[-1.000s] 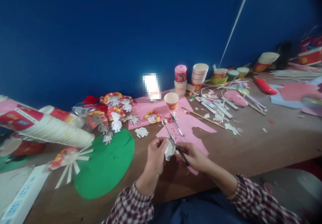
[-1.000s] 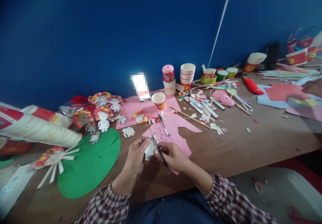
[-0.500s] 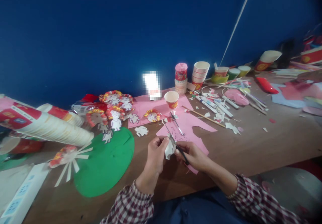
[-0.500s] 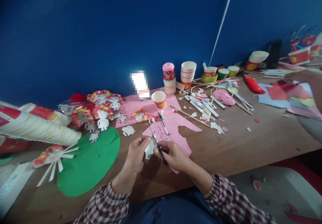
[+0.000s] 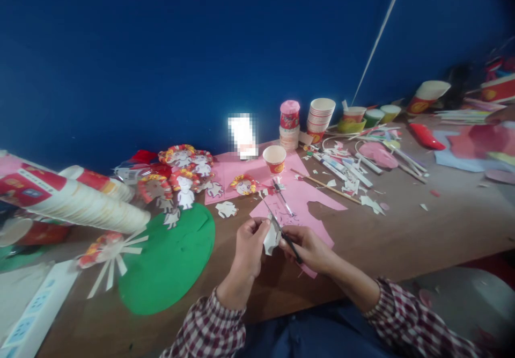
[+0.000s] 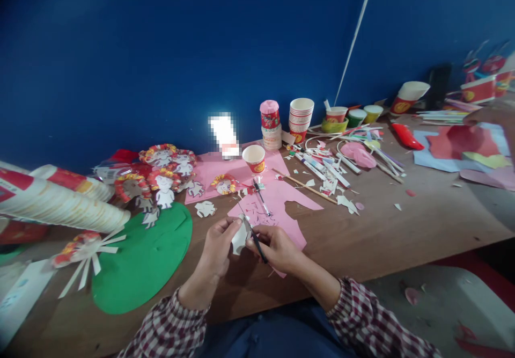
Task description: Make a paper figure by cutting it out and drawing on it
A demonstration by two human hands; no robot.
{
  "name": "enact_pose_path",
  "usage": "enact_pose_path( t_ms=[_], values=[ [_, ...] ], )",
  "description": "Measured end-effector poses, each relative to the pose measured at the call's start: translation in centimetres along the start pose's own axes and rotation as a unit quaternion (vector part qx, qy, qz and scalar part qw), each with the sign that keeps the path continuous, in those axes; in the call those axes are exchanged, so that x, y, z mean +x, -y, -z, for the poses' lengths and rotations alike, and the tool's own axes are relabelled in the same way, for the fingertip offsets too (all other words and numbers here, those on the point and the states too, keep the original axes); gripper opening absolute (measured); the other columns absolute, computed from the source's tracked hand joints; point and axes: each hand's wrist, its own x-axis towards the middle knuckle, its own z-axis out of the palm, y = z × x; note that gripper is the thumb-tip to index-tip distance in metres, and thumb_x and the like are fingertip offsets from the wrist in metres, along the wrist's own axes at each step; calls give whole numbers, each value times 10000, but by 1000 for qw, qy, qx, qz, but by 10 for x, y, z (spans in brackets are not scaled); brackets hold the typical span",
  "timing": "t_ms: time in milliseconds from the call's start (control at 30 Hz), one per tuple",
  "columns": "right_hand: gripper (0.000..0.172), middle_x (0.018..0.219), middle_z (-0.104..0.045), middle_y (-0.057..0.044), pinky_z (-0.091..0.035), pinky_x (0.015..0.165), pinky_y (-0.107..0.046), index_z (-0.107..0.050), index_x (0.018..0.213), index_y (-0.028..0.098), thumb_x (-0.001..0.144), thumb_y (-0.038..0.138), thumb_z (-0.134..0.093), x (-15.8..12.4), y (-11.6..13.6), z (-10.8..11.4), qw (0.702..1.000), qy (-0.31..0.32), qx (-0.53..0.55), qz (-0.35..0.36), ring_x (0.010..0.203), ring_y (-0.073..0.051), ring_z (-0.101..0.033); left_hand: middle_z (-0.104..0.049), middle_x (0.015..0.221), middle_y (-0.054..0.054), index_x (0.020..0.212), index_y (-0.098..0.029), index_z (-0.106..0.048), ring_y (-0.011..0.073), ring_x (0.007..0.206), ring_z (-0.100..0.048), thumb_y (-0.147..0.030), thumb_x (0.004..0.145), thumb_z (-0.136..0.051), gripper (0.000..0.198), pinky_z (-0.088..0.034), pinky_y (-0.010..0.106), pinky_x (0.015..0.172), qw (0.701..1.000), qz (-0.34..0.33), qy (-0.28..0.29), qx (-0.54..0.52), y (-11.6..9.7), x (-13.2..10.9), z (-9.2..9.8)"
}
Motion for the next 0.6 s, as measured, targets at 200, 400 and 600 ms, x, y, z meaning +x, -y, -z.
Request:
enact_pose_path(
  t_ms=[200, 400, 600],
  values=[
    [253, 565, -488, 48, -328, 475, -205, -557, 760, 172, 795, 403, -656, -1, 2, -1, 1000, -2, 2, 11, 492, -83, -420, -597, 565, -8, 715, -125, -631, 95, 465, -510, -385, 600, -750, 308, -390, 196, 436, 1000, -6, -1, -5, 2, 1, 1],
    [232, 589, -468, 47, -286, 460, -201, -594, 768, 166, 791, 385, -666, 0, 2, 0, 1000, -9, -12, 21, 504, -74, -375, -612, 572, -7, 720, -132, -649, 99, 481, -527, -379, 614, -747, 287, -412, 205, 469, 1000, -10, 0, 8, 2, 2, 4],
    [303, 564, -499, 42, -347, 443, -204, -581, 800, 170, 807, 469, -632, 0, -2, 2, 1000, -14, -5, -3, 461, -80, -432, -640, 587, 14, 733, -129, -647, 121, 485, -558, -398, 620, -741, 307, -435, 221, 470, 1000, 0, 12, 14, -3, 0, 7]
  ],
)
